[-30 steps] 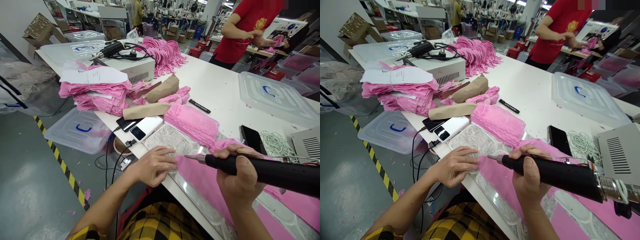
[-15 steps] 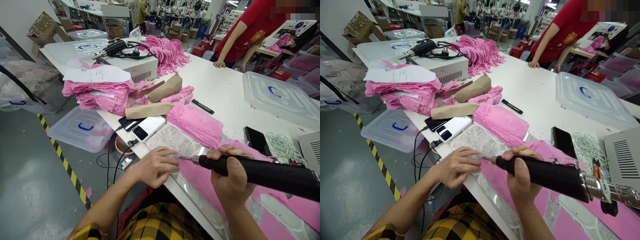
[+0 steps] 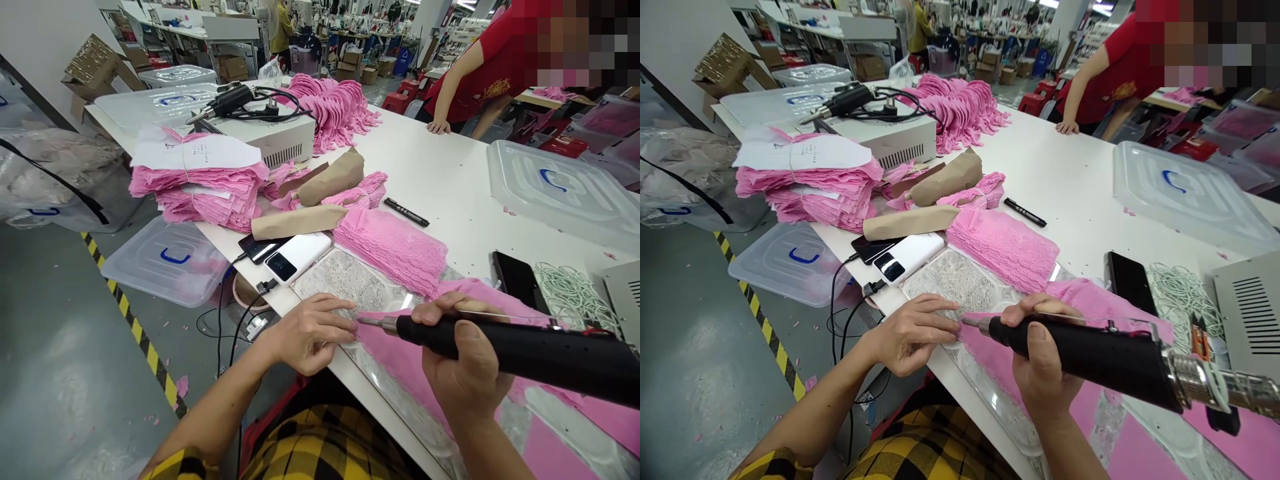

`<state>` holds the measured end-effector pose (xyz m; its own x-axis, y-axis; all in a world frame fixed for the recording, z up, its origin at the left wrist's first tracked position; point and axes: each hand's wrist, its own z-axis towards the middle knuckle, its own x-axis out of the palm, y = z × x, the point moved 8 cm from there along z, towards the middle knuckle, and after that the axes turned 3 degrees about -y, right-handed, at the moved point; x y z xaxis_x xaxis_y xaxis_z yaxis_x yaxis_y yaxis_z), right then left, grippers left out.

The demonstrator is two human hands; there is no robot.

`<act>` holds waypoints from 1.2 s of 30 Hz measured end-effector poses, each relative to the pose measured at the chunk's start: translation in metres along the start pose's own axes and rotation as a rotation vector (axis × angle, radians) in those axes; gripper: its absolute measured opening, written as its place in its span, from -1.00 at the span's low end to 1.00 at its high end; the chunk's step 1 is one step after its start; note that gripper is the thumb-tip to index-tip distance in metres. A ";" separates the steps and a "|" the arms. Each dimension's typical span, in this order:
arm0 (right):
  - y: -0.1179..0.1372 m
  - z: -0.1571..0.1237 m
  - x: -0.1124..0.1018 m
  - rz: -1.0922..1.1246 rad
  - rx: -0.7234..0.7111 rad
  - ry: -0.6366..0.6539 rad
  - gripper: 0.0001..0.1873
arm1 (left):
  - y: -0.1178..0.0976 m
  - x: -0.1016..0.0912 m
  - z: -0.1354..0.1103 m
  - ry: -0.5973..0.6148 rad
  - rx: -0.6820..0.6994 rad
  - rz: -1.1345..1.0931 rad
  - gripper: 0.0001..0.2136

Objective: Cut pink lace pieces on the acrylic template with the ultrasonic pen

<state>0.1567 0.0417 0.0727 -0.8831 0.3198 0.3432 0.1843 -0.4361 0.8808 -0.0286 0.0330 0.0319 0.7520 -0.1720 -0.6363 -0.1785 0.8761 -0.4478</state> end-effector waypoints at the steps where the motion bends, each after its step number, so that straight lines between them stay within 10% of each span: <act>1: 0.000 0.000 0.000 -0.004 -0.003 0.000 -0.83 | -0.001 -0.001 0.001 -0.007 0.000 -0.004 -0.64; 11: 0.007 0.005 0.003 -0.010 -0.032 -0.010 -0.87 | 0.006 -0.002 -0.001 -0.036 -0.036 -0.020 -0.56; 15: 0.027 0.020 -0.031 -0.043 -0.064 -0.205 -0.85 | 0.008 -0.010 0.002 -0.093 -0.057 -0.011 -0.57; 23: 0.044 0.021 -0.103 -0.147 -0.224 -0.462 -0.83 | 0.011 0.018 0.025 0.176 -0.037 0.116 -0.68; 36: 0.035 0.023 -0.095 -0.168 -0.245 -0.351 -0.86 | 0.012 0.021 0.025 0.200 -0.021 0.122 -0.69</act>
<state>0.2565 0.0154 0.0786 -0.6846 0.6504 0.3291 -0.0937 -0.5262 0.8452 0.0013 0.0510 0.0289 0.5836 -0.1527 -0.7975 -0.2755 0.8867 -0.3713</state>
